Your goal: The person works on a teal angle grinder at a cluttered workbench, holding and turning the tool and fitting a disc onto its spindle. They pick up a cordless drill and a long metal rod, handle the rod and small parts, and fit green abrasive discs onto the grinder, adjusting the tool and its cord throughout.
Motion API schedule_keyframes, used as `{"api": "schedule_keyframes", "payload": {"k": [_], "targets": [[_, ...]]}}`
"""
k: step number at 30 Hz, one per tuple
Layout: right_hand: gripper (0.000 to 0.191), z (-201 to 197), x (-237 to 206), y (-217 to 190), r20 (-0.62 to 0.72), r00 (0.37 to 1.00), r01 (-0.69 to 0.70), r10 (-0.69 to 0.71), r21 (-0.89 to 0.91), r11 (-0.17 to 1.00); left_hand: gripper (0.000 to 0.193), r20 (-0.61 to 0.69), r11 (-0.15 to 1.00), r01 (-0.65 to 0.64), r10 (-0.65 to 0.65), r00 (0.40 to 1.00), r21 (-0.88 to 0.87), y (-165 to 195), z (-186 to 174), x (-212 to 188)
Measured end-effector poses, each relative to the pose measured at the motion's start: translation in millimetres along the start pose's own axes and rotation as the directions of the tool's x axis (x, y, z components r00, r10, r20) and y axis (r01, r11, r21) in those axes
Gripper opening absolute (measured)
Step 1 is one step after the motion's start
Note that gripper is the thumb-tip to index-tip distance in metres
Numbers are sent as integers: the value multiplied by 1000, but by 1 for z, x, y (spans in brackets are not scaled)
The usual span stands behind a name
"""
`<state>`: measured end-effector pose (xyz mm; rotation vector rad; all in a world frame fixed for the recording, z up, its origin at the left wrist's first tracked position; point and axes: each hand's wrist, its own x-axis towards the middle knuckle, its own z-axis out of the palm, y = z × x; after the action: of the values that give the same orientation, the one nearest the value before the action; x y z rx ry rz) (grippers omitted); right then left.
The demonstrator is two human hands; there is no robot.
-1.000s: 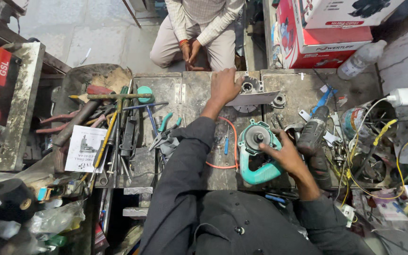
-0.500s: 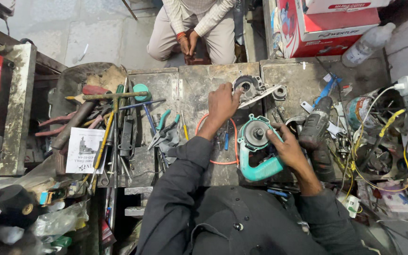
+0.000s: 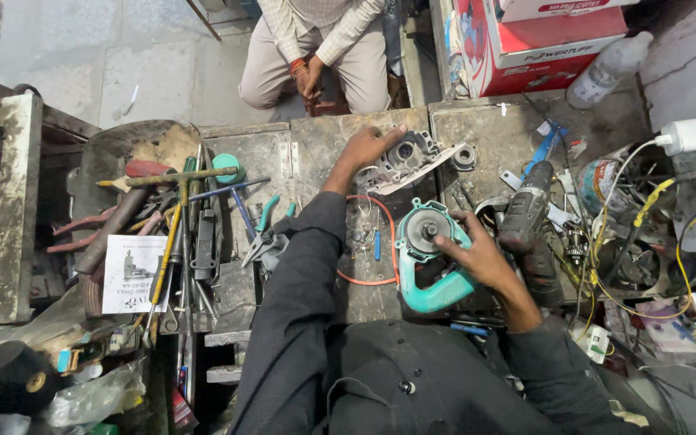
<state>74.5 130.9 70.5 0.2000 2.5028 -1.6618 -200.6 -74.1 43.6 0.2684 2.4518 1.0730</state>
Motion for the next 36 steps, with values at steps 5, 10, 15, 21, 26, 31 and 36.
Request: {"api": "schedule_keyframes", "payload": {"k": [5,10,15,21,26,31,36], "targets": [[54,0,-2,5,42,996,-91,84,195,977,92,188,980,82,-46,981,-184,-4,0,-7],[54,-2,-2,2,28,999,-30,26,130,991,85,110,978,85,-65,992,-188,-10,10,-10],[62,-6,0,5,37,999,-39,35,95,995,75,-8,973,109,-113,994,-202,-6,13,-22],[54,-9,12,33,65,988,-151,137,346,926,81,-251,983,10,37,967,181,22,-30,-57],[50,-11,17,50,34,985,-170,167,303,938,80,-379,925,-45,199,904,377,20,-72,-88],[50,-12,22,46,40,986,-165,161,335,928,76,-410,870,-96,322,853,483,-8,-85,-106],[49,-13,18,34,39,978,-203,205,406,891,89,-365,860,-161,366,856,484,-26,-82,-129]]}}
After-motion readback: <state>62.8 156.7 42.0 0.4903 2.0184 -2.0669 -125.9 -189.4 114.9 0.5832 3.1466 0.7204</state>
